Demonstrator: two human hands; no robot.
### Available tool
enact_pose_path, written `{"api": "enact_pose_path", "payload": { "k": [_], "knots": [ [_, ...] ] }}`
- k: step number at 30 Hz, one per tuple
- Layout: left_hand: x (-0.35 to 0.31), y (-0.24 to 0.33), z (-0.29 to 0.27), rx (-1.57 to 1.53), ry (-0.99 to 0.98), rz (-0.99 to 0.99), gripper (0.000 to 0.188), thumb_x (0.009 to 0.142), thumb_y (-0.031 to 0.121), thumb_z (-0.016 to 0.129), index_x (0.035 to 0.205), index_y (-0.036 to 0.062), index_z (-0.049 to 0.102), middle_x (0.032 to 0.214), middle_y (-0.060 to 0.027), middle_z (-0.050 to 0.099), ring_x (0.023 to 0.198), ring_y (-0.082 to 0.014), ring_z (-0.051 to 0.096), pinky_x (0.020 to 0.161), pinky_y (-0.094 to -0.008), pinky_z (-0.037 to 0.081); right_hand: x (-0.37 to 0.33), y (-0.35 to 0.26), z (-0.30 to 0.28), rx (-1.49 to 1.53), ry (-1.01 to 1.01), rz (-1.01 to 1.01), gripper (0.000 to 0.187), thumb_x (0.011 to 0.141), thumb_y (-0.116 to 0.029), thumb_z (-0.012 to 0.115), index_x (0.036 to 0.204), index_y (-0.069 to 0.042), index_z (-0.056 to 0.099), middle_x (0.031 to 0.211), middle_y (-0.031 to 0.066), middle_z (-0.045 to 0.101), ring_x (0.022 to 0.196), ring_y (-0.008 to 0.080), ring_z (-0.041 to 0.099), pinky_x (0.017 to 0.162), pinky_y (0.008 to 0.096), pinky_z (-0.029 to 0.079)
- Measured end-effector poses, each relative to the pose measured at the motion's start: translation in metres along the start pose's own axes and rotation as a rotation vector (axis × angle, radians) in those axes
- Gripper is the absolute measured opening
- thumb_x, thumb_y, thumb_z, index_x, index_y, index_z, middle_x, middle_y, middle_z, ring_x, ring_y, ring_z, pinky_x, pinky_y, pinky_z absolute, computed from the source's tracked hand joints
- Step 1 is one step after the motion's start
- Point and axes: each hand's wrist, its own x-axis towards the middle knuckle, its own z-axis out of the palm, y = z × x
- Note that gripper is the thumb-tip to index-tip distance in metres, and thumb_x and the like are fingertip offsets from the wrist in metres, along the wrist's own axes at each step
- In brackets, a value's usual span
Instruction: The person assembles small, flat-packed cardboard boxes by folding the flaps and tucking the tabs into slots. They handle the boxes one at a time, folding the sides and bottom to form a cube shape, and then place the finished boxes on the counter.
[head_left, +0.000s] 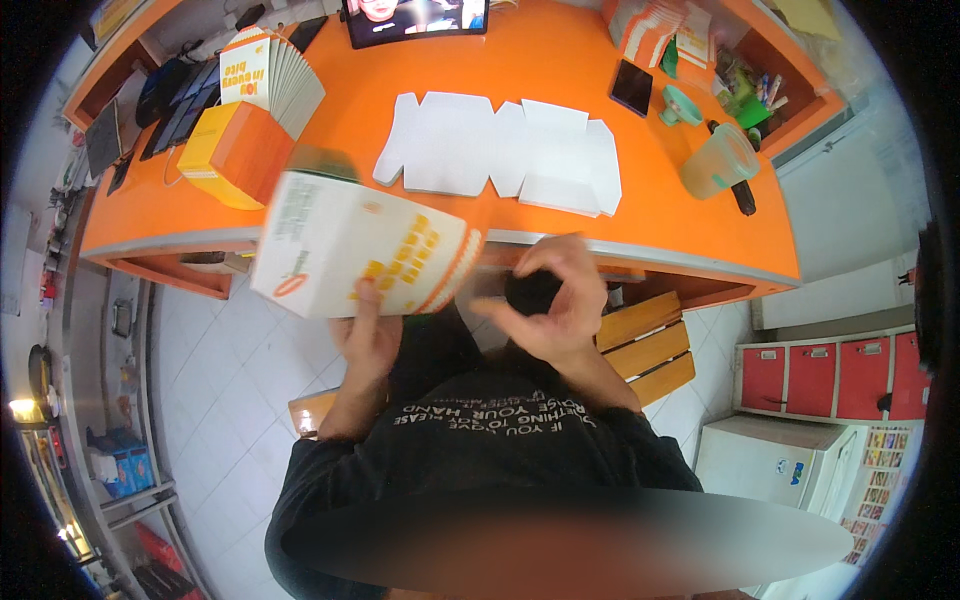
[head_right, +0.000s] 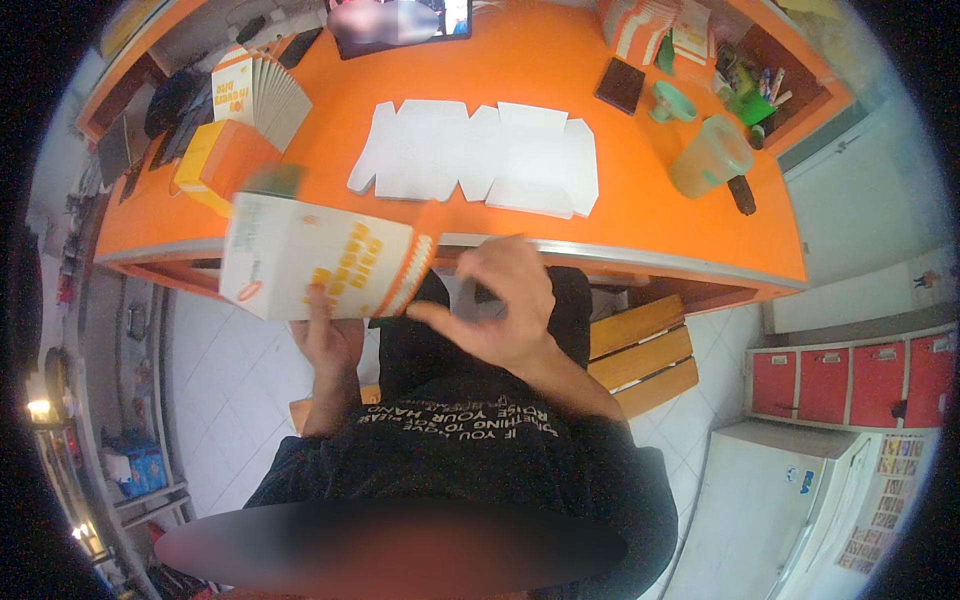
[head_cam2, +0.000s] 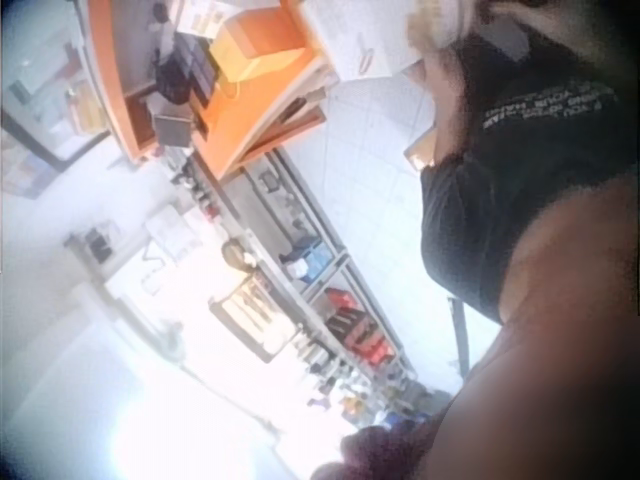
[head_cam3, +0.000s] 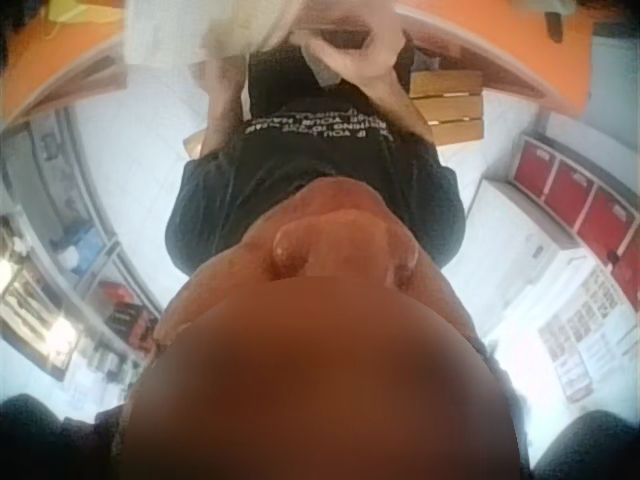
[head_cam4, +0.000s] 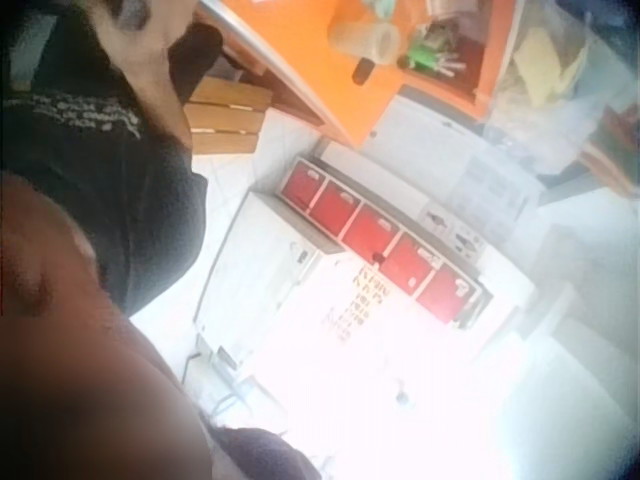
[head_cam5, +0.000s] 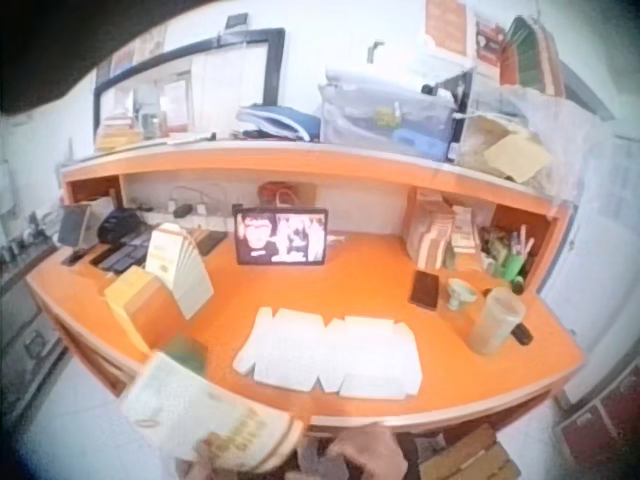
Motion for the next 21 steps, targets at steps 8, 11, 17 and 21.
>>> {"api": "enact_pose_path", "payload": {
  "k": [8, 11, 17, 21],
  "knots": [
    [0.001, 0.004, 0.028, -0.213, -0.197, -0.076, 0.065, 0.094, 0.017, 0.068, 0.146, -0.0006, 0.034, 0.144, -0.0161, 0.049, 0.130, -0.0291, 0.052, 0.108, -0.0478, 0.043, -0.008, 0.001, -0.014, -0.233, -0.108, -0.178, 0.041, 0.069, -0.017, 0.087, 0.105, -0.003, 0.074, 0.086, 0.0063, 0.073, 0.075, 0.0221, 0.071, 0.067, 0.0359, 0.055],
    [-0.004, 0.003, 0.018, -0.109, -0.281, -0.188, 0.070, 0.082, 0.011, 0.080, 0.140, -0.0028, 0.042, 0.136, -0.0149, 0.056, 0.122, -0.0239, 0.058, 0.103, -0.0409, 0.047, -0.015, 0.002, -0.032, -0.302, -0.007, -0.260, 0.038, 0.068, -0.014, 0.088, 0.100, 0.000, 0.074, 0.083, 0.0078, 0.072, 0.072, 0.0242, 0.070, 0.063, 0.0338, 0.052],
    [-0.019, -0.002, 0.025, -0.022, -0.351, -0.220, 0.052, 0.085, 0.002, 0.075, 0.132, -0.0007, 0.053, 0.124, -0.0116, 0.065, 0.112, -0.0193, 0.062, 0.098, -0.0362, 0.049, -0.024, 0.003, -0.036, -0.189, 0.027, -0.244, 0.035, 0.073, -0.017, 0.087, 0.100, 0.000, 0.073, 0.083, 0.0083, 0.071, 0.074, 0.0242, 0.069, 0.057, 0.0328, 0.050],
    [-0.030, -0.013, 0.026, -0.015, -0.344, -0.172, 0.044, 0.087, -0.002, 0.072, 0.129, 0.0004, 0.057, 0.122, -0.0099, 0.066, 0.109, -0.0167, 0.063, 0.096, -0.0340, 0.050, -0.031, 0.000, -0.037, -0.206, -0.010, -0.178, 0.032, 0.071, -0.016, 0.089, 0.097, -0.007, 0.074, 0.088, 0.0060, 0.069, 0.076, 0.0235, 0.068, 0.054, 0.0323, 0.050]
  ]
}}
